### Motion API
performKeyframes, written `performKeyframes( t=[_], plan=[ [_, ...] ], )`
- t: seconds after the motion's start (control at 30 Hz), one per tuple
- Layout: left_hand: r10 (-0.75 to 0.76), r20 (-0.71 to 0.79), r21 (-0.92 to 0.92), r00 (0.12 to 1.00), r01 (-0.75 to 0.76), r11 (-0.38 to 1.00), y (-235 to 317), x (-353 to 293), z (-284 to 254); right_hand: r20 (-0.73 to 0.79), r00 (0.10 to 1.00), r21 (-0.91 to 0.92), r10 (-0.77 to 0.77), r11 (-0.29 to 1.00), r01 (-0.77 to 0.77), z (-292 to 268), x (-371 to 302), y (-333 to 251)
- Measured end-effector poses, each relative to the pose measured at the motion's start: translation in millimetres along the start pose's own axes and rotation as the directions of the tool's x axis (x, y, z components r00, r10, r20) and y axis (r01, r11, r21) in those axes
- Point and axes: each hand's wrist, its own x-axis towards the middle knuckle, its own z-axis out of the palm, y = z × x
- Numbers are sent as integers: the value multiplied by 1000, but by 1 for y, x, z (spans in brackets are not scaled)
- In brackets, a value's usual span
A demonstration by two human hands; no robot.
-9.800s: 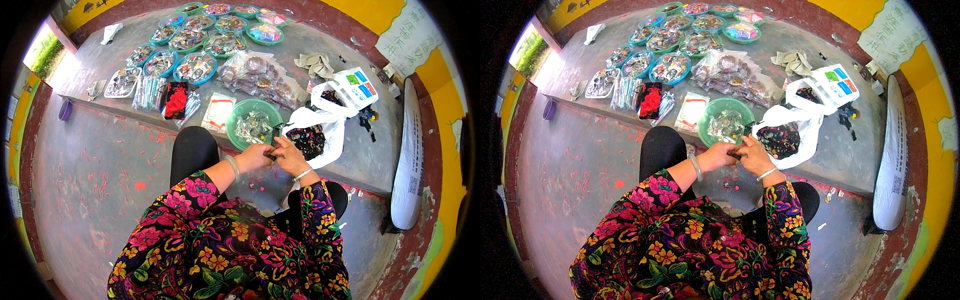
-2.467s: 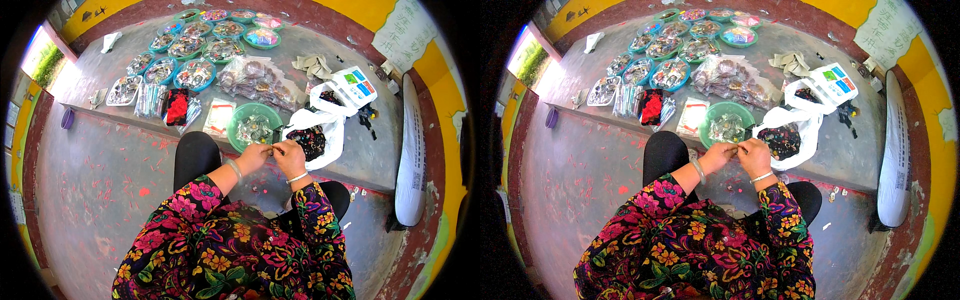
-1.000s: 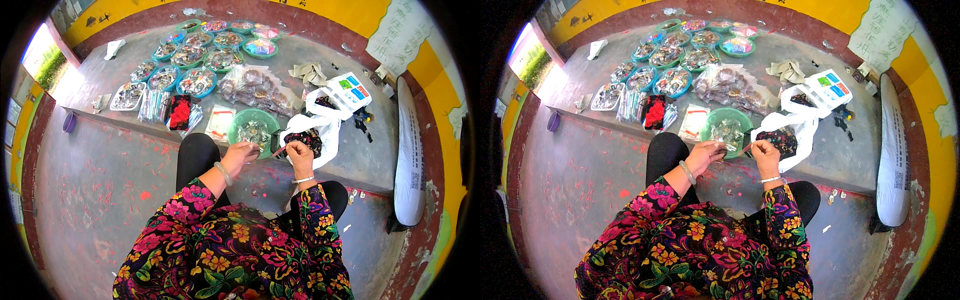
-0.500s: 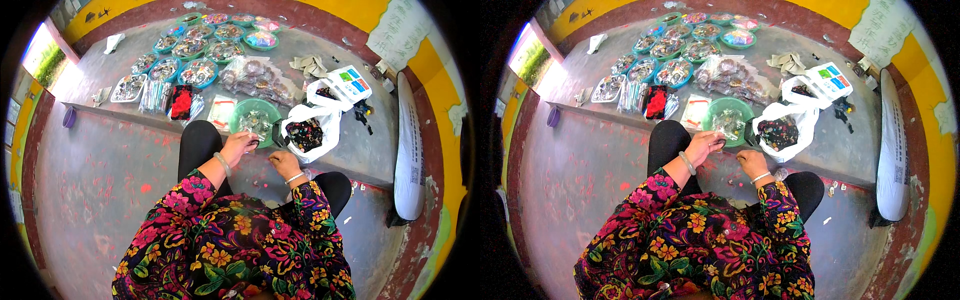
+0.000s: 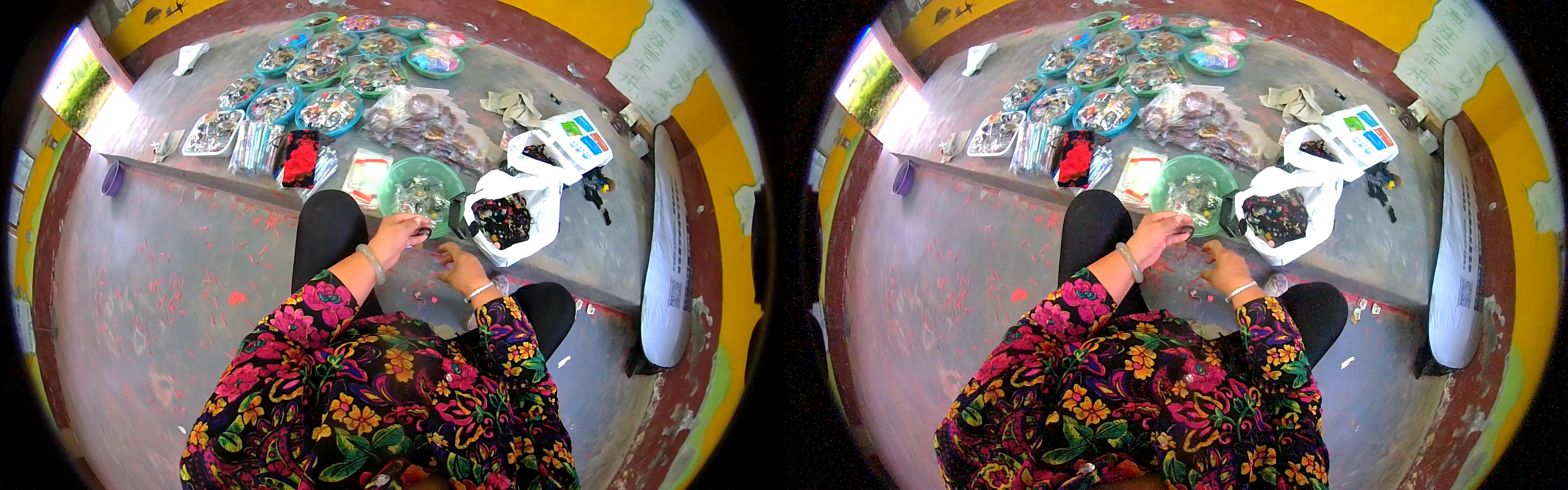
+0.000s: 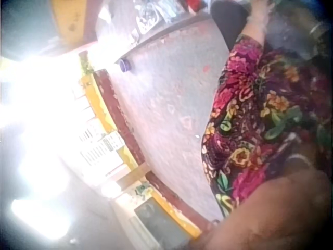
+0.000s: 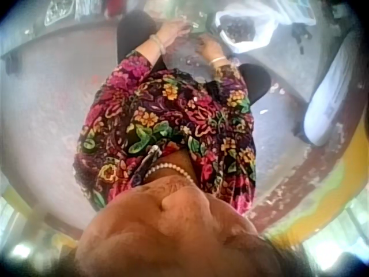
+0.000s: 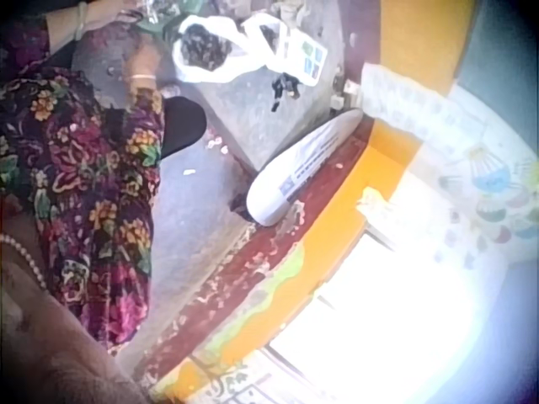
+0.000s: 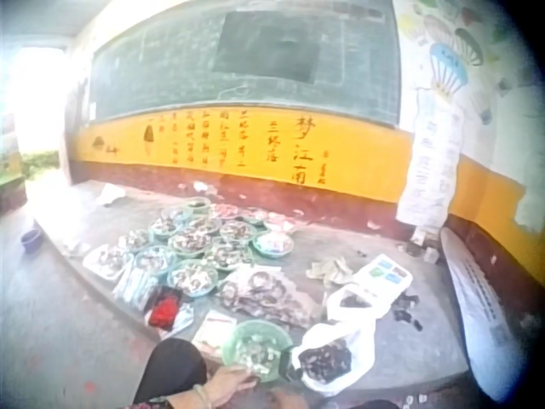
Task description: The person sits on the floor and repeatedly picks up small beads from a white bag, places them into clear plastic bags, and sets the filled bags into a green bowl. The task involves repetitive manual handling of small items without the use of tools.
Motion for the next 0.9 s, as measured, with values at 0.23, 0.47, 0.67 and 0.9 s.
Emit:
performKeyframes(
  t=[0.23,0.47,0.67,0.9],
  plan=[
    [36,-60,-57,998,-39,998,1,1,1,215,974,543,-66,837,-63,-22,0,2],
    [12,-80,-47,997,-16,999,1,7,3,327,931,-390,165,920,-26,7,8,22],
    [7,-54,-47,999,-9,999,-1,5,-4,220,975,596,16,790,-147,-3,13,24],
    [-26,36,-110,999,30,993,-2,2,6,74,991,868,113,481,-120,-8,15,15]
  ],
)
